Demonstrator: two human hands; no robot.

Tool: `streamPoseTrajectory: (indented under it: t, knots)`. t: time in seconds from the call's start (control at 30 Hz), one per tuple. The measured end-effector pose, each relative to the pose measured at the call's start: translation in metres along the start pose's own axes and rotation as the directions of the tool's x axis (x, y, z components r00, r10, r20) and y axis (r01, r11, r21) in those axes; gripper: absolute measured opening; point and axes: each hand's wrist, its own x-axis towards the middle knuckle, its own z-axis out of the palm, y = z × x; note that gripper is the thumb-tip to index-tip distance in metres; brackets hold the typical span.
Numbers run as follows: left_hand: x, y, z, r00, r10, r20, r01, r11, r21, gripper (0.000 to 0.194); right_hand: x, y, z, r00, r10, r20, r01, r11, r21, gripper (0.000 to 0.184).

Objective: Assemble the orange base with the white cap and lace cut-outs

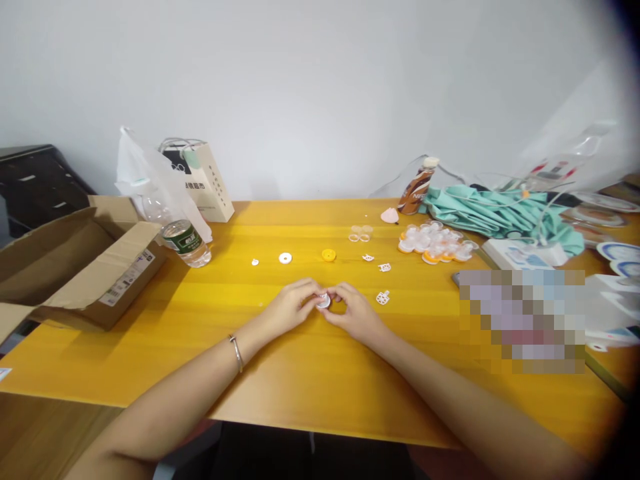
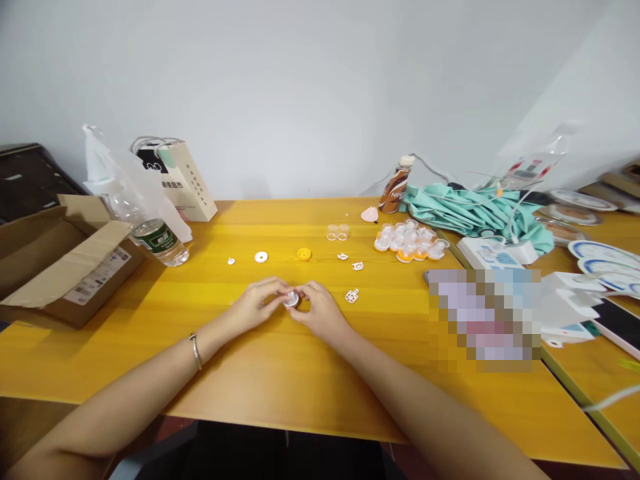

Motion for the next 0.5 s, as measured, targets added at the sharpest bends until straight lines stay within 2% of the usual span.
streamPoseTrajectory:
  t: [0.17, 0.4, 0.5]
  knots:
    - [0.0009, -0.0030, 0.0031, 0.999, 0.033, 0.003, -0.033, 0.998, 0.046, 0.016, 0.0007, 0.0008, 0.0007, 1.000, 0.002, 0.005, -0.002, 1.000, 0.001, 0.017]
    - [0.0000, -0.0036, 0.0053, 1.000, -0.004, -0.006, 0.004, 1.000, 0.024, 0.015, 0.0010, 0.0039, -0.0005, 1.000, 0.013, 0.016, -0.013, 1.000, -0.014, 0.020]
    - [-0.0016, -0.0002, 0.0050, 1.000, -0.011, -0.014, 0.011, 1.000, 0.001, 0.016, 0.0002, 0.0046, -0.0013, 1.000, 0.023, 0.009, -0.023, 0.999, 0.046, 0.018]
